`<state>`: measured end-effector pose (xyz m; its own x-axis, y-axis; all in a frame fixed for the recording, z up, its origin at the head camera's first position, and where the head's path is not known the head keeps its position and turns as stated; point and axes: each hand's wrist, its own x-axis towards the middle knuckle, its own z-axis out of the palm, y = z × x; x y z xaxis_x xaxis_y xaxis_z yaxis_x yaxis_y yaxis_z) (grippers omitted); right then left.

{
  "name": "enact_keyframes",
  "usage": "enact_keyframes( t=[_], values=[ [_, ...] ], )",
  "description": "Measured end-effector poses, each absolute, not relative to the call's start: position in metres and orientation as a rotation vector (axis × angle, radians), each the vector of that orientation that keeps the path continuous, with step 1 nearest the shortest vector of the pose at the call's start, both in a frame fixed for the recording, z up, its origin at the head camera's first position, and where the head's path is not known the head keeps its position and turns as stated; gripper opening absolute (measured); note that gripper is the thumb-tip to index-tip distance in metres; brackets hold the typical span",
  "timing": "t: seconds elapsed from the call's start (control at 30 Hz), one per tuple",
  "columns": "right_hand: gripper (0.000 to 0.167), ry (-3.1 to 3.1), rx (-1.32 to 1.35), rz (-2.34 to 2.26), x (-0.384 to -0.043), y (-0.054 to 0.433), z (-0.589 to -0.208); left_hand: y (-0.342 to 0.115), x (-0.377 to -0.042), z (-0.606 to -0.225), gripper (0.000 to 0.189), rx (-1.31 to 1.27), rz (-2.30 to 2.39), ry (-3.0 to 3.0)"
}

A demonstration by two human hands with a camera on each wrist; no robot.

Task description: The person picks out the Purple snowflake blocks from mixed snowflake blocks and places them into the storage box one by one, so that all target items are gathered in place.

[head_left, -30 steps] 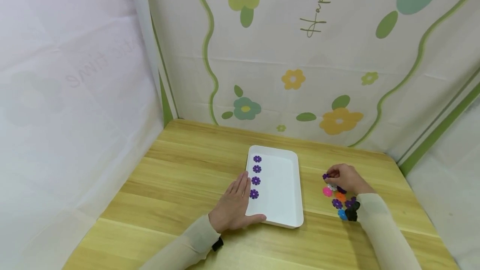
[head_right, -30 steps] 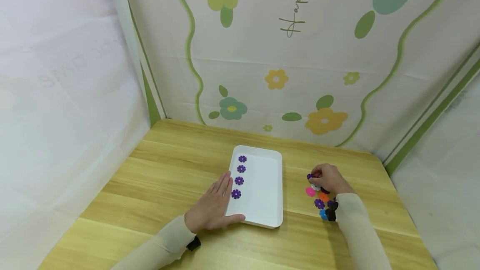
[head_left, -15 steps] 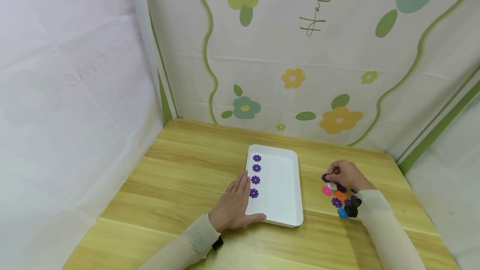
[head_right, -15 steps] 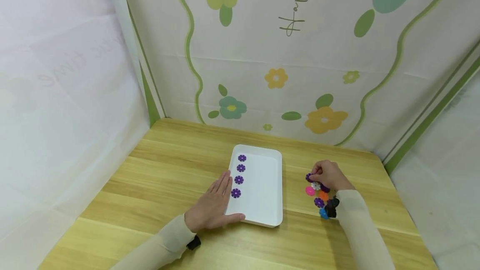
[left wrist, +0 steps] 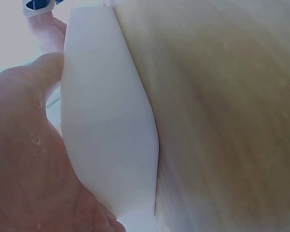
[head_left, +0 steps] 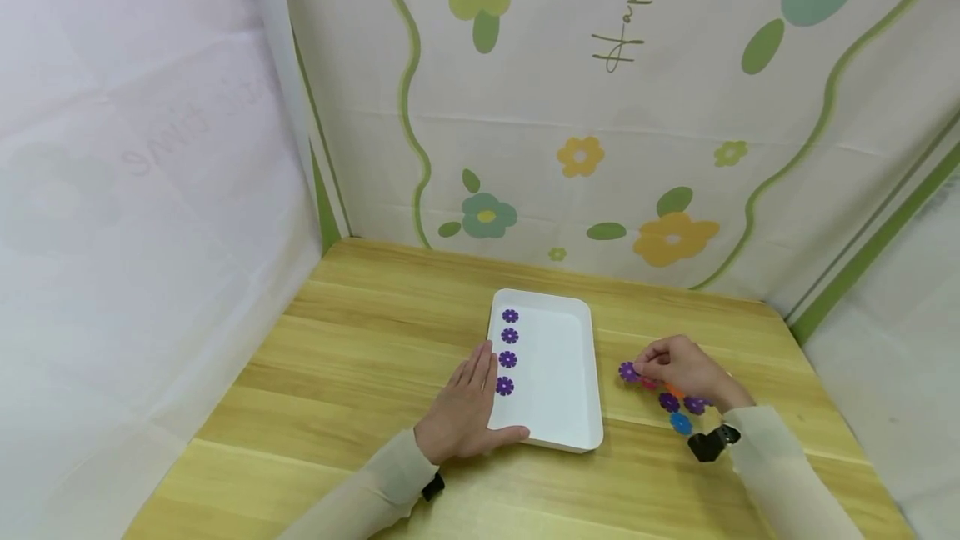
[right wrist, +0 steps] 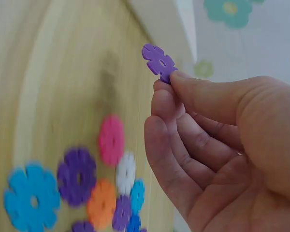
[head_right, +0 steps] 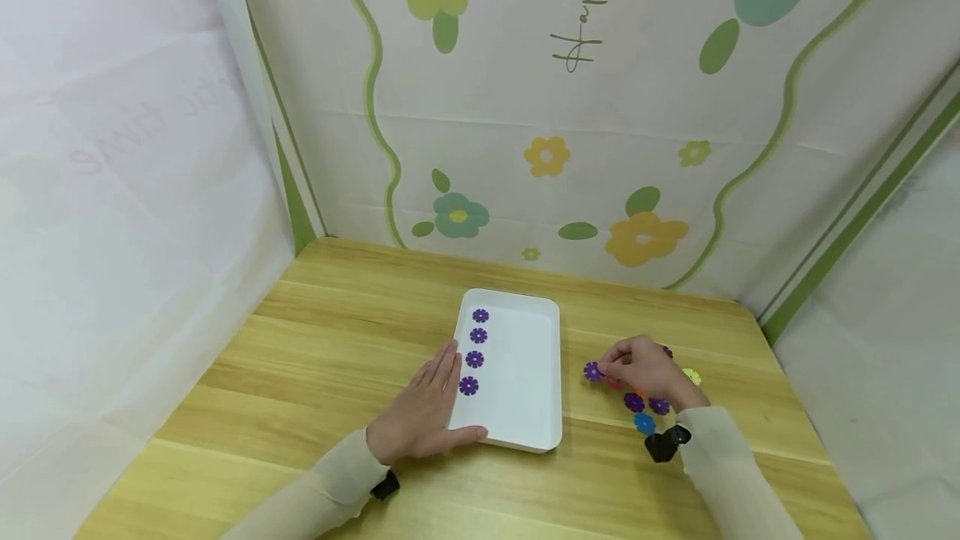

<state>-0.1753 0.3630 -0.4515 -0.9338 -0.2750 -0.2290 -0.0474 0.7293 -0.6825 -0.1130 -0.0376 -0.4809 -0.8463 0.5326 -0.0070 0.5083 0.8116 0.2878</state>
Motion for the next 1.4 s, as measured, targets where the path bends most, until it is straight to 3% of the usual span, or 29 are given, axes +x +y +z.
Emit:
enact_keyframes(
  t=[0.43,0.9,1.4],
  values=[
    [0.014,2.489,-0.443,-1.123,-0.156,0.294,-0.438,-0.038,-0.113,-0.484,0.12,0.81,0.398,2.901],
    [0.009,2.411,-0.657,-1.093,-0.155,0.214,-0.453,-0.035,-0.114,-0.483,0.122,0.815,0.376,2.918],
    [0.006,2.412,-0.659,-1.085,-0.159,0.177,-0.469,-0.036,-0.113,-0.486,0.122,0.825,0.413,2.918]
  ],
)
